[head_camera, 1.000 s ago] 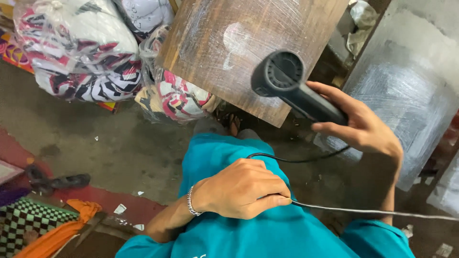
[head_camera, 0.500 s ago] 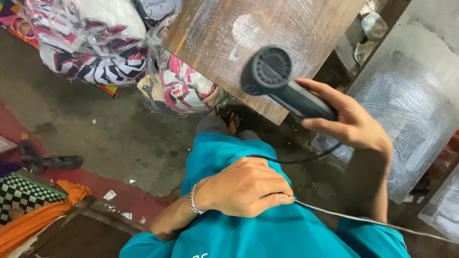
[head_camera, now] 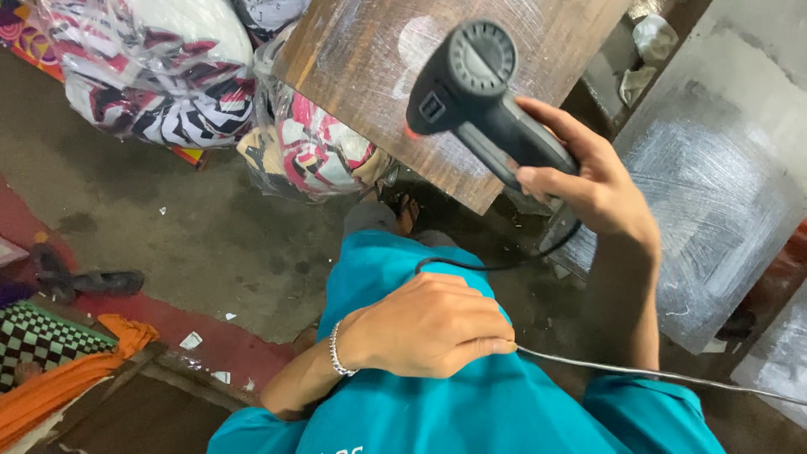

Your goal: Using a handheld heat gun to dry adhesive applied to the surface of wooden boards.

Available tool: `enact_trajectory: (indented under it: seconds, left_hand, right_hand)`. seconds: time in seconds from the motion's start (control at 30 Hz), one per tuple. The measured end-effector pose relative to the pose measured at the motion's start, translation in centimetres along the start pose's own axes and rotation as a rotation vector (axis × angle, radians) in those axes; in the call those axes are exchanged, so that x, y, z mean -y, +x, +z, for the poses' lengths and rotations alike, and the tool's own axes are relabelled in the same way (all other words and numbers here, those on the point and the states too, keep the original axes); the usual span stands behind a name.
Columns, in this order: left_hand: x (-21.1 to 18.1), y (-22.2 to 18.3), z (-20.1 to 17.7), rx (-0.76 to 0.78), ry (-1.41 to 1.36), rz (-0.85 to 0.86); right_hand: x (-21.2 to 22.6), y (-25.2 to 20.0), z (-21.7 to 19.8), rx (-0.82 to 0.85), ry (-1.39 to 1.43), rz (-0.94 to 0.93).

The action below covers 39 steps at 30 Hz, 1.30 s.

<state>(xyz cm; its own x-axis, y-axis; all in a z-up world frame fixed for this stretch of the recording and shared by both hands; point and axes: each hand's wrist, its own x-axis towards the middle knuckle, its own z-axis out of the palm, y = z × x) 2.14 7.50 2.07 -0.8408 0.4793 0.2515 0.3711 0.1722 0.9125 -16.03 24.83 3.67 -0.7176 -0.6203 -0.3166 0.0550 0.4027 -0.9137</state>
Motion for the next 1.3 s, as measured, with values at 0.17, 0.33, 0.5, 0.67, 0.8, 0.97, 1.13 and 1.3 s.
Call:
enact_trajectory:
  seconds: [0.17, 0.33, 0.5, 0.67, 0.8, 0.97, 1.13, 1.3]
  left_hand:
    - [0.4, 0.0, 0.2, 0.044, 0.079, 0.083]
    - [0.3, 0.6, 0.4, 0.078, 0.048, 0.105]
    - [-1.2, 1.5, -0.7, 0.146, -0.135, 0.008]
    - [-1.2, 1.2, 0.3, 0.029, 0.013, -0.013]
    - [-2.0, 1.3, 0.4, -0.082, 0.208, 0.058]
    - [-2.3, 1.0, 0.7, -0.028, 0.245, 0.094]
    - [-2.5, 1.6, 0.9, 0.129, 0.069, 0.063]
    - [-2.8, 1.6, 1.4, 0.118, 0.071, 0.076]
  right_hand:
    - [-0.7, -1.7, -2.0, -0.023, -0.103, 0.017]
    - [-1.6, -3.1, -2.8, 0.024, -0.077, 0.125]
    - [-1.3, -4.2, -3.5, 0.010, -0.172, 0.099]
    - [-3.1, -6.3, -4.4, 0.057, -0.163, 0.120]
    - [-2.4, -5.2, -2.4, 0.051, -0.083, 0.124]
    - [-2.7, -7.6, -4.5, 0.022, -0.169, 0.145]
    - [-3.5, -7.3, -4.0, -0.003, -0.181, 0.127]
    - [-3.4, -8.5, -5.1, 0.006, -0.137, 0.129]
